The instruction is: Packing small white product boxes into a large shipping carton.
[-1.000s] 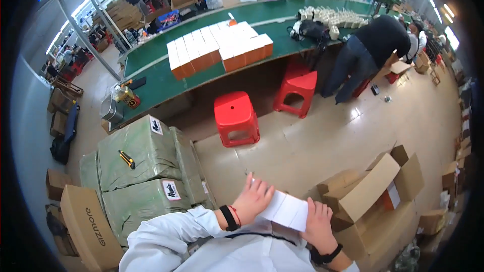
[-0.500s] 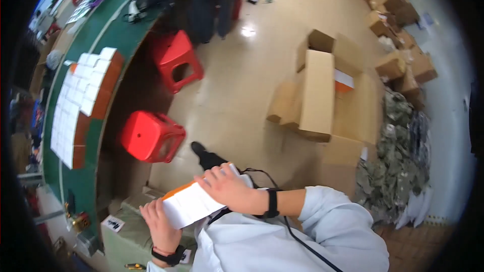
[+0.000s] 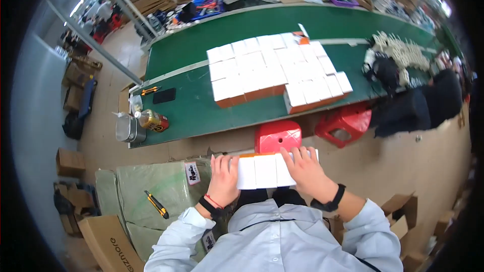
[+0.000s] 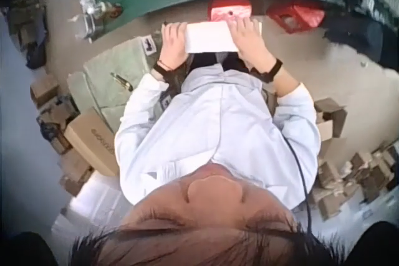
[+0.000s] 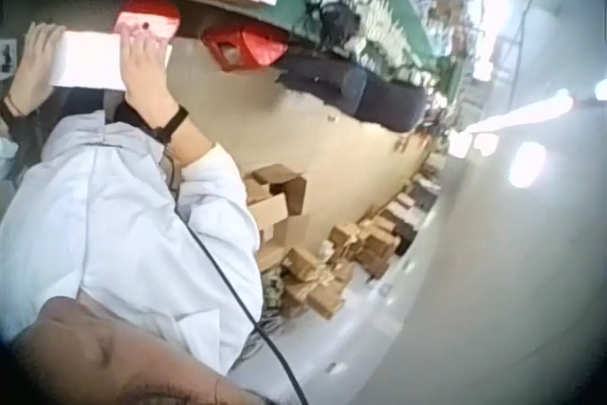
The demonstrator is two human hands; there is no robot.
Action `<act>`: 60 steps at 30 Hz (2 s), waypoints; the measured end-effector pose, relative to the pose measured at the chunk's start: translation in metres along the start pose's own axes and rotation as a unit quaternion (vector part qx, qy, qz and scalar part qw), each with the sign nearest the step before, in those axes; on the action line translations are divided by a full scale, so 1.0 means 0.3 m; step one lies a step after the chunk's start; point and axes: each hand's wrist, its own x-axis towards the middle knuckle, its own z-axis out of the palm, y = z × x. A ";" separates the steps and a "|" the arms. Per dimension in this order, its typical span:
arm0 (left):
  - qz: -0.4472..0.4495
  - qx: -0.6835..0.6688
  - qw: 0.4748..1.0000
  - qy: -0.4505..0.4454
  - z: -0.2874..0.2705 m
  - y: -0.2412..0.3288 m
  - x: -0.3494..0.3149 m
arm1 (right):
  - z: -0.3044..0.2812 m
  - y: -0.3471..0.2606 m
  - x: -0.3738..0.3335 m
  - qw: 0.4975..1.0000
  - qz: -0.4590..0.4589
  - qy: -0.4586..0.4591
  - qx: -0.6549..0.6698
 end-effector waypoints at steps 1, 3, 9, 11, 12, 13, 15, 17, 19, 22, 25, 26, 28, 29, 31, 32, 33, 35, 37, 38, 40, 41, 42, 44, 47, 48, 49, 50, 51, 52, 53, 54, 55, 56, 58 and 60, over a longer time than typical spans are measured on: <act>-0.013 -0.004 1.000 0.023 0.013 -0.073 0.052 | 0.013 0.024 0.108 1.000 -0.013 0.001 -0.022; -0.037 -0.015 0.999 0.037 0.020 -0.202 0.168 | 0.033 0.089 0.315 0.999 -0.038 0.003 -0.029; -0.042 -0.009 0.998 0.046 0.178 -0.503 0.499 | 0.134 0.304 0.723 0.998 -0.055 -0.012 -0.029; -0.033 -0.032 0.998 0.043 0.228 -0.540 0.593 | 0.200 0.397 0.793 0.998 -0.059 0.007 0.017; -0.030 -0.036 0.998 0.042 0.268 -0.566 0.614 | 0.215 0.411 0.816 0.998 -0.061 0.005 0.018; -0.014 -0.028 0.999 0.039 0.294 -0.582 0.624 | 0.227 0.422 0.833 0.996 -0.087 0.026 0.010; 0.040 -0.042 0.997 0.050 0.332 -0.613 0.613 | 0.296 0.445 0.829 0.995 -0.080 0.048 0.027; 0.085 -0.038 0.995 0.031 0.325 -0.642 0.605 | 0.287 0.406 0.818 0.996 -0.065 0.051 0.038; 0.063 -0.088 0.993 0.044 0.265 -0.645 0.586 | 0.299 0.395 0.786 0.998 -0.028 0.053 -0.009; -0.125 -0.194 0.957 0.177 0.321 -0.696 0.520 | 0.312 0.292 0.724 0.969 0.133 0.161 0.131; -0.300 -0.440 0.818 0.219 0.532 -0.741 0.508 | 0.431 0.210 0.590 0.946 0.214 0.199 0.139; -0.298 -0.482 0.802 0.191 0.571 -0.728 0.529 | 0.449 0.182 0.554 0.930 0.259 0.204 0.161; -0.290 -0.525 0.785 0.154 0.638 -0.722 0.544 | 0.453 0.123 0.497 0.926 0.271 0.176 0.194; -0.303 -0.546 0.765 0.158 0.663 -0.734 0.540 | 0.447 0.106 0.481 0.922 0.275 0.148 0.227; -0.317 -0.548 0.753 0.178 0.705 -0.750 0.536 | 0.450 0.111 0.484 0.912 0.288 0.133 0.261; -0.309 -0.552 0.756 0.168 0.717 -0.760 0.531 | 0.456 0.112 0.490 0.902 0.290 0.115 0.298; -0.307 -0.562 0.751 0.161 0.703 -0.753 0.531 | 0.472 0.115 0.498 0.886 0.319 0.112 0.318; -0.300 -0.584 0.741 0.142 0.648 -0.724 0.538 | 0.528 0.118 0.511 0.854 0.357 0.152 0.347; -0.299 -0.597 0.731 0.140 0.579 -0.715 0.552 | 0.590 0.160 0.537 0.775 0.427 0.204 0.419; -0.298 -0.604 0.726 0.141 0.565 -0.708 0.571 | 0.652 0.222 0.539 0.772 0.432 0.211 0.415; -0.291 -0.605 0.730 0.129 0.569 -0.682 0.609 | 0.771 0.354 0.505 0.456 0.546 0.378 0.592; -0.300 -0.597 0.733 0.128 0.574 -0.681 0.598 | 0.748 0.396 0.517 0.403 0.512 0.398 0.646; -0.307 -0.590 0.736 0.126 0.574 -0.676 0.587 | 0.712 0.446 0.543 0.346 0.474 0.417 0.694; -0.315 -0.577 0.743 0.125 0.572 -0.687 0.593 | 0.693 0.509 0.646 0.342 0.485 0.430 0.680; -0.302 -0.579 0.741 0.153 0.680 -0.729 0.575 | 0.764 0.543 0.702 0.356 0.520 0.436 0.642; -0.307 -0.570 0.747 0.153 0.669 -0.722 0.572 | 0.783 0.548 0.707 0.374 0.548 0.426 0.615; -0.312 -0.561 0.752 0.152 0.656 -0.723 0.578 | 0.793 0.558 0.692 0.376 0.545 0.422 0.619; -0.315 -0.553 0.757 0.151 0.644 -0.716 0.582 | 0.796 0.576 0.666 0.400 0.529 0.400 0.633; -0.320 -0.542 0.762 0.151 0.632 -0.712 0.586 | 0.799 0.583 0.651 0.423 0.511 0.376 0.647; -0.327 -0.529 0.768 0.155 0.617 -0.714 0.586 | 0.793 0.571 0.646 0.425 0.505 0.369 0.654; -0.333 -0.517 0.773 0.158 0.604 -0.712 0.587 | 0.786 0.554 0.630 0.417 0.513 0.381 0.646; -0.339 -0.505 0.777 0.164 0.593 -0.712 0.586 | 0.763 0.535 0.622 0.412 0.518 0.393 0.638; -0.325 -0.530 0.764 0.172 0.581 -0.712 0.591 | 0.747 0.515 0.588 0.452 0.489 0.394 0.633; -0.327 -0.525 0.764 0.186 0.571 -0.710 0.601 | 0.739 0.486 0.565 0.432 0.496 0.392 0.643; -0.317 -0.520 0.772 0.186 0.560 -0.681 0.606 | 0.753 0.418 0.459 0.457 0.520 0.365 0.622; -0.297 -0.512 0.776 0.218 0.617 -0.683 0.631 | 0.822 0.356 0.295 0.532 0.503 0.307 0.608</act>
